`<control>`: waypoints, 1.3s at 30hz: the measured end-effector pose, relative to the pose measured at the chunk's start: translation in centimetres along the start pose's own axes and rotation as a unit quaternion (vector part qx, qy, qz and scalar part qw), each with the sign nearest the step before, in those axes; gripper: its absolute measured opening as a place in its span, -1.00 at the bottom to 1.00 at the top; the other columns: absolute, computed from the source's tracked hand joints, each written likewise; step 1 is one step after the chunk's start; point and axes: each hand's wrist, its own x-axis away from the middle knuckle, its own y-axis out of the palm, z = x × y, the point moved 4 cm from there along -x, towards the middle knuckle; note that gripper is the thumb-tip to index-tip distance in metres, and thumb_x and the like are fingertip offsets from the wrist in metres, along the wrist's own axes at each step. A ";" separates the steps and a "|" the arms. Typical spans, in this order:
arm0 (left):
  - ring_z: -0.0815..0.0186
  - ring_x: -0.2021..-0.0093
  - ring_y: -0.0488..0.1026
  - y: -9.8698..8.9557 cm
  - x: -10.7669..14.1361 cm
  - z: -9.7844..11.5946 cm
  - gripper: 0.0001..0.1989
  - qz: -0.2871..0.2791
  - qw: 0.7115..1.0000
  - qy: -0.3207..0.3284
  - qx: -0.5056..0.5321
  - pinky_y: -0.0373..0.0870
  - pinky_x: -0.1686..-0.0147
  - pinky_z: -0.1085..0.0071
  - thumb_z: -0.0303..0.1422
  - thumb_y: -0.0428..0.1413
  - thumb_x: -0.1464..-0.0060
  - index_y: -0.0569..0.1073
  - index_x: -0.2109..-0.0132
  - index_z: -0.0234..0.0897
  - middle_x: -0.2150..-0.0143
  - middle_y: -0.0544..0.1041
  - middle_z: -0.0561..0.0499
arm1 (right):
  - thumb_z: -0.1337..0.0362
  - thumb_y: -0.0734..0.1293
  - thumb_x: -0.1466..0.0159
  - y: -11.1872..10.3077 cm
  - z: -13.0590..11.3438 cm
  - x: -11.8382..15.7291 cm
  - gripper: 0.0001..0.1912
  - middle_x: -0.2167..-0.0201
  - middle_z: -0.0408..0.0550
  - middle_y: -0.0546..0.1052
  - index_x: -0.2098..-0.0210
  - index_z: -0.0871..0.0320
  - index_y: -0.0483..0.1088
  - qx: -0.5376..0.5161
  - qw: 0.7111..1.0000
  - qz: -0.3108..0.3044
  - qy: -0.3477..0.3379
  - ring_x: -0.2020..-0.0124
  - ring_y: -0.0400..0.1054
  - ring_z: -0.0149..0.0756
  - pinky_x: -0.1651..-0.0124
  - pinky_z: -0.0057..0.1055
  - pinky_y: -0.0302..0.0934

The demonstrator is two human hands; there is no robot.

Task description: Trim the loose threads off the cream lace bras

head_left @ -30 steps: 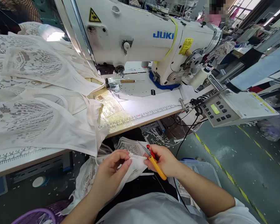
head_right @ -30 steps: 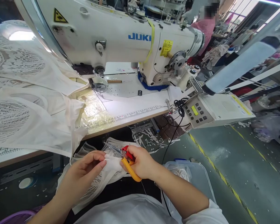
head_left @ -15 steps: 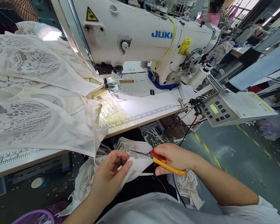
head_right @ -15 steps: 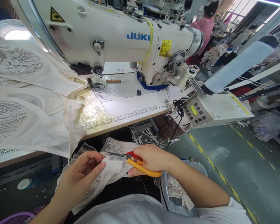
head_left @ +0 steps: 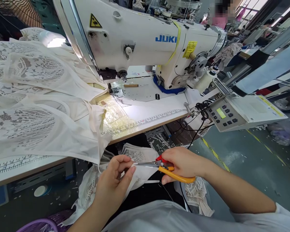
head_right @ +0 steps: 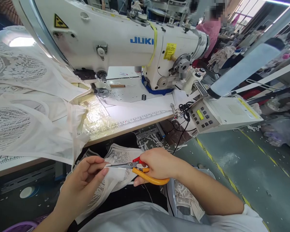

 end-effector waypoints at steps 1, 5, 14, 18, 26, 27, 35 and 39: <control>0.28 0.37 0.47 0.0 0.0 0.0 -0.80 -0.005 1.000 -0.002 0.006 0.33 0.34 0.41 -0.29 0.10 0.08 0.30 0.26 -0.17 0.43 0.53 0.08 | -0.24 0.25 0.00 0.0 0.0 0.0 -0.45 0.63 -0.17 0.28 0.61 0.16 0.18 0.005 1.000 0.003 0.000 0.62 0.09 -0.44 0.57 -0.49 -0.16; 0.30 0.38 0.48 0.0 -0.1 -0.1 -0.80 -0.027 0.999 -0.011 0.039 0.34 0.36 0.42 -0.30 0.10 0.07 0.29 0.25 -0.19 0.41 0.54 0.07 | -0.23 0.24 -0.01 0.2 -0.1 0.0 -0.46 0.63 -0.17 0.29 0.61 0.16 0.18 0.012 1.000 0.021 -0.002 0.63 0.10 -0.43 0.58 -0.49 -0.17; 0.32 0.41 0.46 0.1 -0.1 -0.2 -0.77 -0.041 0.996 -0.018 0.075 0.36 0.37 0.41 -0.30 0.11 0.08 0.29 0.22 -0.20 0.42 0.53 0.06 | -0.13 0.29 -0.05 0.8 -0.4 0.2 -0.52 0.64 -0.16 0.29 0.64 0.18 0.22 0.017 1.000 0.017 -0.001 0.61 0.12 -0.43 0.58 -0.49 -0.17; 0.32 0.38 0.47 0.2 0.0 -0.1 -0.78 -0.043 0.995 -0.021 0.083 0.37 0.36 0.42 -0.33 0.10 0.06 0.28 0.22 -0.19 0.43 0.52 0.07 | -0.16 0.30 -0.02 0.9 0.0 0.3 -0.49 0.67 -0.19 0.23 0.65 0.17 0.17 -0.024 0.999 0.029 0.012 0.62 0.05 -0.45 0.57 -0.50 -0.16; 0.35 0.41 0.46 0.6 0.1 0.5 -0.79 -0.042 0.996 0.003 0.079 0.38 0.40 0.45 -0.34 0.05 0.02 0.24 0.18 -0.17 0.43 0.50 0.10 | -0.13 0.37 0.07 0.4 -0.6 -0.6 -0.50 0.45 -0.13 0.33 0.39 0.16 0.26 -0.273 0.943 0.192 0.004 0.48 0.17 -0.40 0.45 -0.49 0.11; 0.35 0.40 0.46 0.6 0.2 0.5 -0.79 -0.040 0.996 0.009 0.081 0.38 0.40 0.46 -0.34 0.05 0.02 0.24 0.18 -0.17 0.42 0.50 0.10 | -0.10 0.37 0.05 0.7 -1.1 -0.9 -0.52 0.44 -0.13 0.36 0.37 0.16 0.27 -0.317 0.925 0.207 -0.008 0.46 0.19 -0.39 0.42 -0.48 0.14; 0.35 0.35 0.42 -0.2 -0.1 0.1 -0.86 -0.004 0.993 0.121 0.016 0.39 0.39 0.45 -0.40 0.06 0.02 0.30 0.24 -0.18 0.27 0.42 0.02 | 0.09 0.36 -0.03 2.7 -3.3 -2.7 -0.70 0.43 -0.07 0.48 0.52 0.17 0.22 -0.519 0.823 0.228 -0.016 0.44 0.32 -0.37 0.40 -0.43 0.23; 0.31 0.24 0.39 -0.6 -0.5 0.4 -0.93 -0.018 0.973 0.216 -0.078 0.35 0.36 0.46 -0.46 0.07 0.02 0.33 0.38 -0.18 0.26 0.39 0.00 | 0.18 0.36 -0.03 3.0 -2.8 -2.5 -0.76 0.37 -0.02 0.51 0.49 0.16 0.23 -0.526 0.813 0.250 0.000 0.39 0.37 -0.31 0.34 -0.38 0.26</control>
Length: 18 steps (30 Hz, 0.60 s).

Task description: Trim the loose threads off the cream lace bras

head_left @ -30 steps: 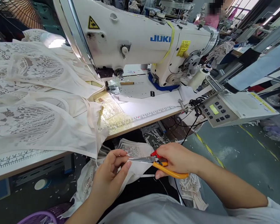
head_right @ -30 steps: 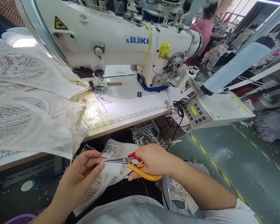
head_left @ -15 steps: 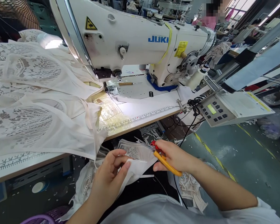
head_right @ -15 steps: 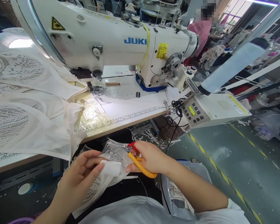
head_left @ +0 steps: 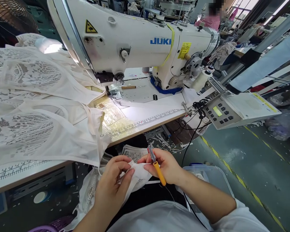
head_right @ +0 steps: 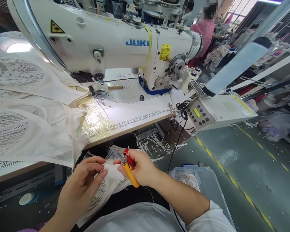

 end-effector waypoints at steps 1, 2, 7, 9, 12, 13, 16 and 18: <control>0.32 0.24 0.39 0.0 0.0 0.0 -0.92 -0.001 1.000 0.003 -0.009 0.35 0.37 0.47 -0.47 0.06 0.01 0.33 0.38 -0.18 0.26 0.39 0.01 | 0.20 0.36 -0.04 -0.1 0.1 0.1 -0.78 0.35 -0.01 0.52 0.47 0.16 0.23 -0.005 1.000 0.006 -0.002 0.36 0.38 -0.30 0.32 -0.37 0.26; 0.33 0.26 0.40 -0.1 -0.1 -0.1 -0.92 0.000 1.000 0.003 -0.011 0.35 0.38 0.49 -0.47 0.06 0.00 0.33 0.37 -0.18 0.26 0.39 0.02 | 0.22 0.35 -0.05 -0.2 0.1 0.2 -0.80 0.33 0.00 0.52 0.46 0.15 0.23 -0.008 1.000 0.011 -0.008 0.34 0.39 -0.29 0.30 -0.36 0.27; 0.39 0.25 0.39 -0.3 0.1 -0.2 -0.90 0.007 1.000 -0.005 -0.003 0.36 0.35 0.55 -0.48 0.06 -0.02 0.33 0.34 -0.16 0.25 0.38 0.05 | 0.31 0.32 -0.07 -0.2 0.1 0.5 -0.87 0.26 0.05 0.52 0.45 0.16 0.23 -0.002 0.999 0.007 -0.033 0.27 0.41 -0.24 0.24 -0.33 0.27; 0.40 0.25 0.39 -0.4 0.2 -0.2 -0.89 0.008 1.000 0.001 -0.003 0.36 0.33 0.57 -0.50 0.07 -0.01 0.33 0.35 -0.17 0.25 0.38 0.05 | 0.30 0.32 -0.06 0.0 0.1 0.5 -0.86 0.27 0.06 0.52 0.48 0.16 0.22 -0.006 1.000 0.004 -0.024 0.26 0.41 -0.21 0.25 -0.33 0.27; 0.43 0.26 0.40 -0.5 0.2 -0.3 -0.87 0.013 0.999 0.030 0.019 0.37 0.32 0.61 -0.53 0.07 0.01 0.35 0.37 -0.18 0.28 0.39 0.07 | 0.27 0.31 -0.04 0.3 0.2 0.5 -0.82 0.33 0.02 0.50 0.52 0.15 0.18 -0.011 1.000 0.003 -0.015 0.26 0.40 -0.20 0.30 -0.37 0.27; 0.44 0.27 0.40 -0.6 0.2 -0.4 -0.86 0.015 0.999 0.035 0.032 0.37 0.32 0.62 -0.54 0.07 0.02 0.35 0.37 -0.18 0.28 0.40 0.08 | 0.25 0.31 -0.04 0.4 0.2 0.5 -0.80 0.37 -0.01 0.49 0.54 0.14 0.17 -0.007 1.000 0.005 -0.014 0.29 0.40 -0.21 0.33 -0.39 0.26; 0.46 0.27 0.41 -0.5 0.1 -0.5 -0.85 0.018 0.997 0.018 0.076 0.38 0.31 0.66 -0.55 0.08 0.04 0.37 0.39 -0.17 0.31 0.43 0.11 | 0.23 0.32 -0.01 0.4 0.3 0.3 -0.78 0.49 -0.10 0.43 0.58 0.14 0.15 0.027 0.999 0.019 -0.018 0.44 0.35 -0.31 0.41 -0.44 0.23; 0.47 0.29 0.42 -0.4 0.1 -0.7 -0.85 0.012 0.994 -0.008 0.107 0.38 0.31 0.67 -0.55 0.09 0.05 0.38 0.40 -0.16 0.33 0.45 0.12 | 0.24 0.31 -0.01 0.2 0.2 0.3 -0.80 0.56 -0.14 0.37 0.58 0.14 0.17 0.050 0.998 0.033 -0.027 0.52 0.26 -0.37 0.45 -0.45 0.19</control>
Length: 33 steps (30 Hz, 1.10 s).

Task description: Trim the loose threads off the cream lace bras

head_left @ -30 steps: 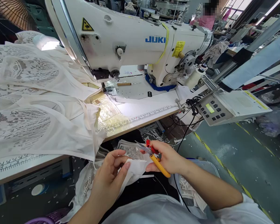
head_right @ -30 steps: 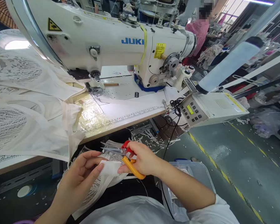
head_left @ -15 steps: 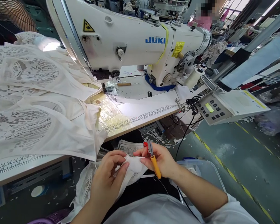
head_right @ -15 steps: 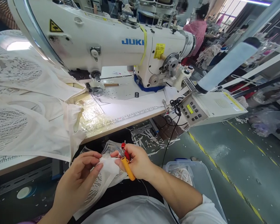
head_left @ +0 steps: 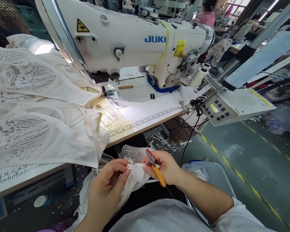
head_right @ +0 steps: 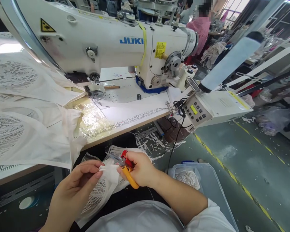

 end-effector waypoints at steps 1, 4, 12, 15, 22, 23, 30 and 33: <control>0.47 0.30 0.42 0.0 0.0 -0.1 -0.85 -0.004 1.000 -0.016 0.014 0.38 0.32 0.68 -0.55 0.09 0.05 0.38 0.41 -0.16 0.34 0.46 0.12 | 0.25 0.30 -0.01 -0.1 -0.1 0.0 -0.82 0.58 -0.16 0.34 0.58 0.15 0.18 0.008 1.000 0.008 -0.007 0.53 0.23 -0.38 0.46 -0.45 0.18; 0.47 0.30 0.43 0.1 0.1 -0.3 -0.87 -0.015 0.996 -0.069 0.048 0.38 0.32 0.68 -0.52 0.10 0.05 0.39 0.43 -0.17 0.34 0.46 0.13 | 0.26 0.28 -0.01 -0.4 -0.3 -0.1 -0.83 0.61 -0.17 0.29 0.58 0.15 0.18 0.022 0.999 0.023 -0.029 0.55 0.18 -0.40 0.48 -0.46 0.15; 0.45 0.29 0.42 0.4 0.3 -0.5 -0.89 -0.014 0.987 -0.129 0.100 0.37 0.31 0.66 -0.49 0.11 0.05 0.39 0.46 -0.18 0.35 0.47 0.12 | 0.27 0.25 -0.07 -0.9 -1.2 0.0 -0.80 0.62 -0.15 0.31 0.60 0.15 0.13 0.104 0.989 0.035 -0.098 0.59 0.18 -0.42 0.52 -0.49 0.12; 0.44 0.30 0.42 0.5 0.3 -0.4 -0.90 -0.008 0.986 -0.133 0.097 0.37 0.33 0.65 -0.48 0.13 0.06 0.39 0.46 -0.19 0.36 0.47 0.11 | 0.30 0.24 -0.07 -1.0 -1.5 0.2 -0.84 0.60 -0.13 0.35 0.57 0.16 0.17 0.130 0.982 0.045 -0.131 0.58 0.21 -0.41 0.51 -0.49 0.13; 0.43 0.33 0.43 0.2 0.4 -0.5 -0.91 0.020 0.984 -0.146 0.095 0.39 0.35 0.63 -0.46 0.15 0.10 0.38 0.43 -0.19 0.38 0.48 0.11 | 0.27 0.27 -0.09 -1.1 -1.9 0.4 -0.91 0.60 -0.17 0.38 0.47 0.16 0.28 0.156 0.971 0.074 -0.165 0.61 0.20 -0.45 0.56 -0.55 0.11; 0.42 0.34 0.44 0.1 0.4 -0.5 -0.90 0.024 0.984 -0.151 0.095 0.40 0.35 0.61 -0.45 0.15 0.10 0.38 0.40 -0.18 0.38 0.48 0.11 | 0.28 0.27 -0.08 -1.1 -2.0 0.4 -0.93 0.59 -0.17 0.40 0.45 0.15 0.29 0.153 0.971 0.065 -0.174 0.60 0.22 -0.45 0.55 -0.55 0.11; 0.41 0.31 0.39 0.6 0.7 0.6 -0.80 0.056 0.986 -0.144 0.067 0.35 0.26 0.55 -0.47 0.08 0.11 0.39 0.26 -0.16 0.38 0.44 0.12 | 0.41 0.22 0.01 -1.0 -2.3 0.0 -0.95 0.58 -0.13 0.38 0.54 0.16 0.24 0.174 0.971 -0.014 -0.165 0.54 0.24 -0.40 0.47 -0.50 0.14; 0.41 0.33 0.39 0.6 0.6 0.8 -0.81 0.040 0.992 -0.120 0.024 0.34 0.28 0.54 -0.45 0.05 0.06 0.38 0.23 -0.16 0.39 0.43 0.12 | 0.41 0.22 0.03 -1.2 -2.5 0.0 -0.95 0.56 -0.12 0.39 0.54 0.16 0.23 0.169 0.974 -0.036 -0.145 0.52 0.24 -0.40 0.44 -0.50 0.15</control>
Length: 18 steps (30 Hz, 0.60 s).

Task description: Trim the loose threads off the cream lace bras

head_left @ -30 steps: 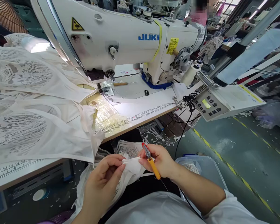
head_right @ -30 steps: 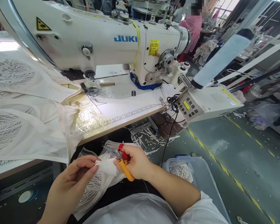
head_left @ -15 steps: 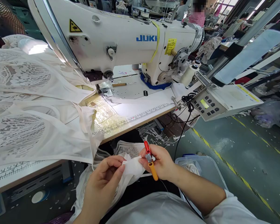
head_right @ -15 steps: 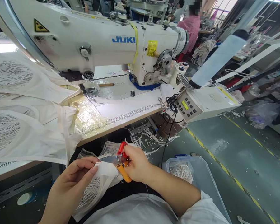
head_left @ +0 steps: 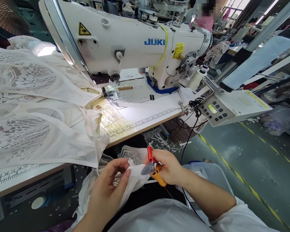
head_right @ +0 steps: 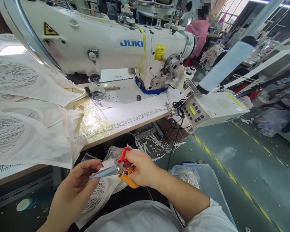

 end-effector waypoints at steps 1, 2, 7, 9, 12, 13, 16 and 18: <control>0.41 0.34 0.40 0.0 -0.1 0.1 -0.81 -0.009 1.000 0.014 -0.020 0.34 0.29 0.53 -0.44 0.05 0.05 0.38 0.22 -0.16 0.39 0.43 0.12 | 0.41 0.22 0.02 -0.1 0.0 0.0 -0.95 0.55 -0.12 0.39 0.53 0.16 0.23 0.000 1.000 -0.008 0.006 0.52 0.23 -0.40 0.43 -0.49 0.15; 0.40 0.35 0.41 0.0 -0.2 0.1 -0.80 -0.019 0.998 0.032 -0.041 0.35 0.31 0.52 -0.44 0.05 0.05 0.37 0.21 -0.17 0.40 0.44 0.12 | 0.40 0.22 0.01 -0.2 -0.1 0.0 -0.96 0.54 -0.12 0.38 0.53 0.16 0.24 0.003 1.000 -0.019 0.012 0.51 0.22 -0.40 0.43 -0.49 0.15; 0.38 0.45 0.44 0.5 -0.8 1.0 -0.77 -0.085 0.980 0.112 -0.143 0.37 0.53 0.53 -0.43 0.04 0.02 0.33 0.15 -0.18 0.41 0.47 0.11 | 0.30 0.27 -0.07 -0.9 -0.4 -0.3 -0.91 0.53 -0.11 0.36 0.50 0.17 0.26 0.031 0.998 -0.042 0.021 0.52 0.19 -0.39 0.45 -0.48 0.13; 0.35 0.40 0.46 1.0 -1.0 1.5 -0.77 -0.109 0.973 0.130 -0.155 0.38 0.53 0.52 -0.42 0.01 0.01 0.32 0.14 -0.19 0.37 0.49 0.07 | 0.25 0.29 -0.08 -1.0 -0.7 -0.5 -0.86 0.53 -0.12 0.35 0.51 0.16 0.24 0.031 0.999 -0.036 0.009 0.50 0.19 -0.39 0.43 -0.48 0.13; 0.32 0.34 0.48 1.9 -1.1 1.9 -0.76 -0.161 0.962 0.149 -0.162 0.42 0.40 0.45 -0.44 -0.04 -0.02 0.31 0.11 -0.21 0.29 0.51 0.00 | 0.31 0.26 -0.06 -0.7 -1.1 -0.6 -0.86 0.59 -0.17 0.28 0.58 0.15 0.19 0.041 0.998 -0.048 -0.001 0.54 0.12 -0.42 0.47 -0.50 0.07; 0.31 0.33 0.48 2.0 -1.2 1.9 -0.75 -0.177 0.958 0.155 -0.164 0.42 0.37 0.43 -0.44 -0.06 -0.02 0.31 0.10 -0.22 0.28 0.52 -0.01 | 0.35 0.25 -0.04 -0.6 -1.1 -0.6 -0.86 0.61 -0.19 0.25 0.60 0.15 0.17 0.044 0.998 -0.049 -0.001 0.55 0.09 -0.42 0.49 -0.50 0.04; 0.28 0.32 0.47 1.8 -1.3 1.4 -0.72 -0.202 0.949 0.159 -0.185 0.40 0.30 0.38 -0.40 -0.05 -0.02 0.33 0.08 -0.23 0.31 0.53 -0.01 | 0.40 0.23 0.00 -0.7 -0.5 -0.2 -0.89 0.62 -0.21 0.21 0.59 0.15 0.16 0.033 0.999 -0.028 0.017 0.57 0.06 -0.44 0.51 -0.50 0.00; 0.25 0.30 0.47 1.2 -1.5 0.9 -0.76 -0.196 0.950 0.141 -0.197 0.38 0.28 0.37 -0.39 -0.02 0.00 0.39 0.14 -0.20 0.33 0.54 0.00 | 0.39 0.24 -0.02 -1.1 0.3 0.5 -0.91 0.59 -0.20 0.24 0.54 0.15 0.18 0.002 0.999 0.010 0.036 0.56 0.10 -0.43 0.50 -0.49 0.03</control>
